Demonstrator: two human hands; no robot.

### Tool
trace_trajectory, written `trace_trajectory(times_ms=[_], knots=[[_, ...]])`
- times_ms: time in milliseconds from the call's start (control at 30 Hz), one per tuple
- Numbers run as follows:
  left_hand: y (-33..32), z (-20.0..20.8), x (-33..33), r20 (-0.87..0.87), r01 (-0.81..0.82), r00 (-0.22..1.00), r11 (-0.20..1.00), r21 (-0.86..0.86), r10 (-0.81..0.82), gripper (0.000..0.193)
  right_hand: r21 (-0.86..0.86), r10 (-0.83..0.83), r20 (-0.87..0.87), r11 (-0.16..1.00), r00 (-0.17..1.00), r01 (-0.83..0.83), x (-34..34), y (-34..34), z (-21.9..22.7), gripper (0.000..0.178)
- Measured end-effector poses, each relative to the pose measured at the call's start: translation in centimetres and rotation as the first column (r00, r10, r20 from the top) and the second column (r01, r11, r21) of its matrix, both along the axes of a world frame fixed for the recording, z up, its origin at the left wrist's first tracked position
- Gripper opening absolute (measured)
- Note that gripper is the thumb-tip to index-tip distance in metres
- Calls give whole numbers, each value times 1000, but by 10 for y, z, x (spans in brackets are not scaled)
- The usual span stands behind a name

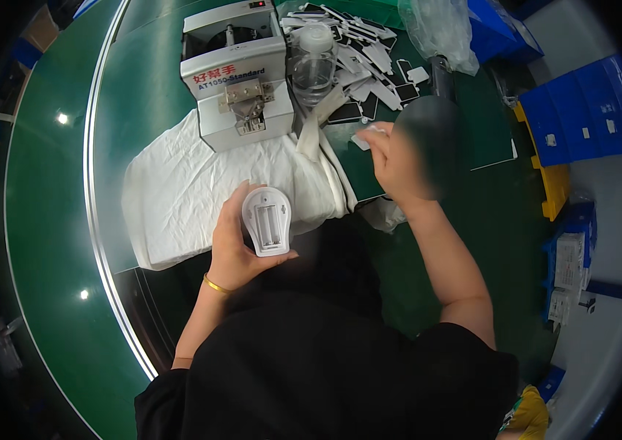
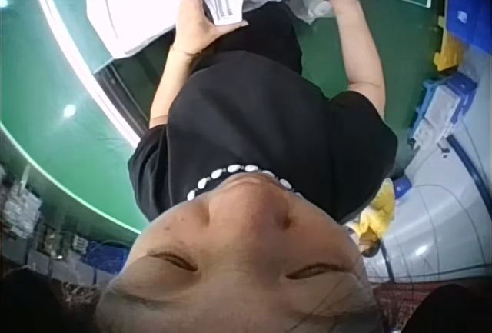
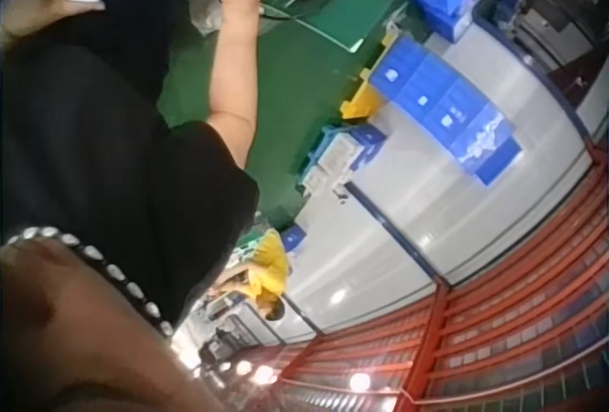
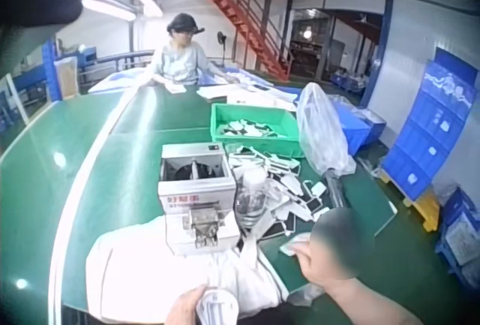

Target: Assembling plastic device housings by inserting internal components and securing them with screws using an electric screwdriver.

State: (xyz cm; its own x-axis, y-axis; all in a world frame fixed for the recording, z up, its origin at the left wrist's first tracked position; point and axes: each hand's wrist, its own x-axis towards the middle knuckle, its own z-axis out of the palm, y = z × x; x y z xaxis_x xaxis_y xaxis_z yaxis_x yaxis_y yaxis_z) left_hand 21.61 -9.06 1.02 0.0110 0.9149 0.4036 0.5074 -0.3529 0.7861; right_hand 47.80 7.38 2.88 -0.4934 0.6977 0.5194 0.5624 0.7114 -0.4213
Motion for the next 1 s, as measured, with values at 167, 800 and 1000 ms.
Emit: trace_trajectory(times_ms=[167,800,1000], knots=[[0,1,0,-38,-22,999,1000,20,22,116,193,-131,-293,962,947,193,0,-10,44,21],[-3,-4,8,22,-96,995,995,23,95,117,-731,-279,-561,610,779,-307,-25,-39,36,43],[0,-7,12,106,-97,990,993,65,90,126,-730,-59,-566,499,822,-467,-51,-68,42,38]])
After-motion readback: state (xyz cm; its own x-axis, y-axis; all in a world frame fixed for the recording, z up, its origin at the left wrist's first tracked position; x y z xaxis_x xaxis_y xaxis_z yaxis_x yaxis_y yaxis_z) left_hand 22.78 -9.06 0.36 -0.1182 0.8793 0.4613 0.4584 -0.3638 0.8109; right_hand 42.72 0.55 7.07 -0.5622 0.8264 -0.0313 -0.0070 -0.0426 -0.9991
